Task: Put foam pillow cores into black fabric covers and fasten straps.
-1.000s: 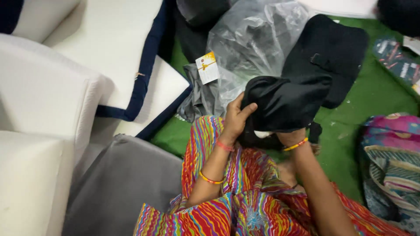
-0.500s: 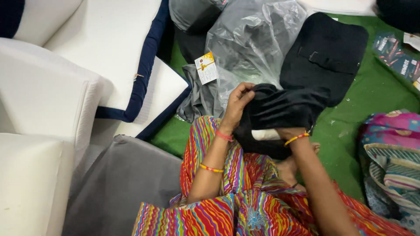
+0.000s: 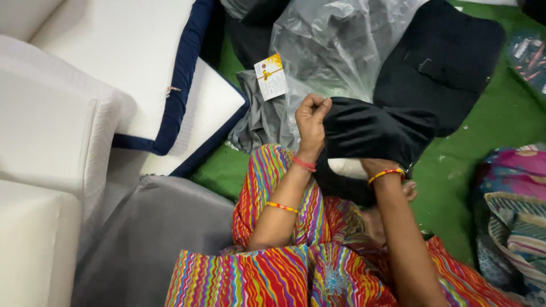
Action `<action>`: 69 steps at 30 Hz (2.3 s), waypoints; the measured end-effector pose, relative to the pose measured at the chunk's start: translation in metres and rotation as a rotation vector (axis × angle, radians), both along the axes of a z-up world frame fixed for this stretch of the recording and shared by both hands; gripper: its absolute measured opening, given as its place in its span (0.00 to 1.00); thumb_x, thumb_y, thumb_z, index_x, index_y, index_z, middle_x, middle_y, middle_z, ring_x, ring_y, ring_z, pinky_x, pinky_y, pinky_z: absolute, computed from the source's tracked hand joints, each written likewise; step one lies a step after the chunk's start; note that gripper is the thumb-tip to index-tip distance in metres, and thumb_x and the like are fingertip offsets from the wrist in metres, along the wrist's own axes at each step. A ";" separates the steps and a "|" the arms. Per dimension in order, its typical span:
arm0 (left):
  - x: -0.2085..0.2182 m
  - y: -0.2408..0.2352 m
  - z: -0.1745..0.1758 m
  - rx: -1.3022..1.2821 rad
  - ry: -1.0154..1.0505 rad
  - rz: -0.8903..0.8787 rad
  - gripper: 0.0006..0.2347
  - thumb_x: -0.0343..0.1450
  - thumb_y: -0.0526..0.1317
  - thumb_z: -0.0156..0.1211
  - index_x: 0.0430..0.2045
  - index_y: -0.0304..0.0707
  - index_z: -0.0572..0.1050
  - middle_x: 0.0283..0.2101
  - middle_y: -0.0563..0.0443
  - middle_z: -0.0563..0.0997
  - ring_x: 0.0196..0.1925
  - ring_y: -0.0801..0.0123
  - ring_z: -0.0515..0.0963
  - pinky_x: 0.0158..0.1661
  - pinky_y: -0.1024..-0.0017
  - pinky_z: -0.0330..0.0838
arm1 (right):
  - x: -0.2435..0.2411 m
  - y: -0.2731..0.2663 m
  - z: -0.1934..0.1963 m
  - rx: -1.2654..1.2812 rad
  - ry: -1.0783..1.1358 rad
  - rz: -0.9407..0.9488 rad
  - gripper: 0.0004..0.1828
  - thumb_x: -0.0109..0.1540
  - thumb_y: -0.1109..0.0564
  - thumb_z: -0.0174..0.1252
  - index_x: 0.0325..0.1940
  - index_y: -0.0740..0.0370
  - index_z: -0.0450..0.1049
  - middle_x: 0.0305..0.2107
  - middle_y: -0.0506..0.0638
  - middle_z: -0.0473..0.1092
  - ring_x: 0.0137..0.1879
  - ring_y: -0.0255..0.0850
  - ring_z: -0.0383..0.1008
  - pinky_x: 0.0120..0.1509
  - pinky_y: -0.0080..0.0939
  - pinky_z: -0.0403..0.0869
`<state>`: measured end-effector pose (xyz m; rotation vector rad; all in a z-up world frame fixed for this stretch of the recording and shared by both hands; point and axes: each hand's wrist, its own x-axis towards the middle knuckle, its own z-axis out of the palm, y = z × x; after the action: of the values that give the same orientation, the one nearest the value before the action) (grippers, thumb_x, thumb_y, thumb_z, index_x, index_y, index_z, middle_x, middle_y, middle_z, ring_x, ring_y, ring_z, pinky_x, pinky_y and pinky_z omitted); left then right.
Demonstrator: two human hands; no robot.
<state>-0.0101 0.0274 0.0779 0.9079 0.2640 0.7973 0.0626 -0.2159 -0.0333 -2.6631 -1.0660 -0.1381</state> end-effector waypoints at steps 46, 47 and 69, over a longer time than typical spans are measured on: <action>0.032 0.007 -0.026 0.165 0.165 -0.301 0.12 0.73 0.41 0.67 0.40 0.28 0.80 0.40 0.53 0.83 0.42 0.75 0.79 0.47 0.74 0.74 | -0.094 0.041 0.134 -0.155 0.068 -0.361 0.33 0.71 0.33 0.47 0.58 0.63 0.77 0.52 0.67 0.74 0.58 0.66 0.74 0.69 0.64 0.67; 0.039 0.011 -0.026 0.135 0.189 -0.326 0.12 0.74 0.43 0.65 0.37 0.29 0.81 0.38 0.55 0.83 0.40 0.77 0.78 0.45 0.76 0.73 | -0.096 0.040 0.129 -0.153 0.008 -0.354 0.33 0.70 0.33 0.47 0.58 0.63 0.77 0.53 0.67 0.74 0.59 0.66 0.73 0.69 0.64 0.66; -0.055 -0.021 0.065 1.149 0.495 0.040 0.15 0.66 0.46 0.71 0.28 0.34 0.73 0.33 0.42 0.75 0.40 0.46 0.76 0.41 0.54 0.68 | -0.067 0.040 0.126 0.112 0.059 -0.346 0.33 0.65 0.31 0.58 0.58 0.61 0.78 0.53 0.62 0.75 0.59 0.60 0.74 0.65 0.59 0.68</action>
<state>-0.0650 0.0060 0.1433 2.1986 0.2430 0.7256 -0.0046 -0.1757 0.0925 -2.7057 -0.5541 -0.1784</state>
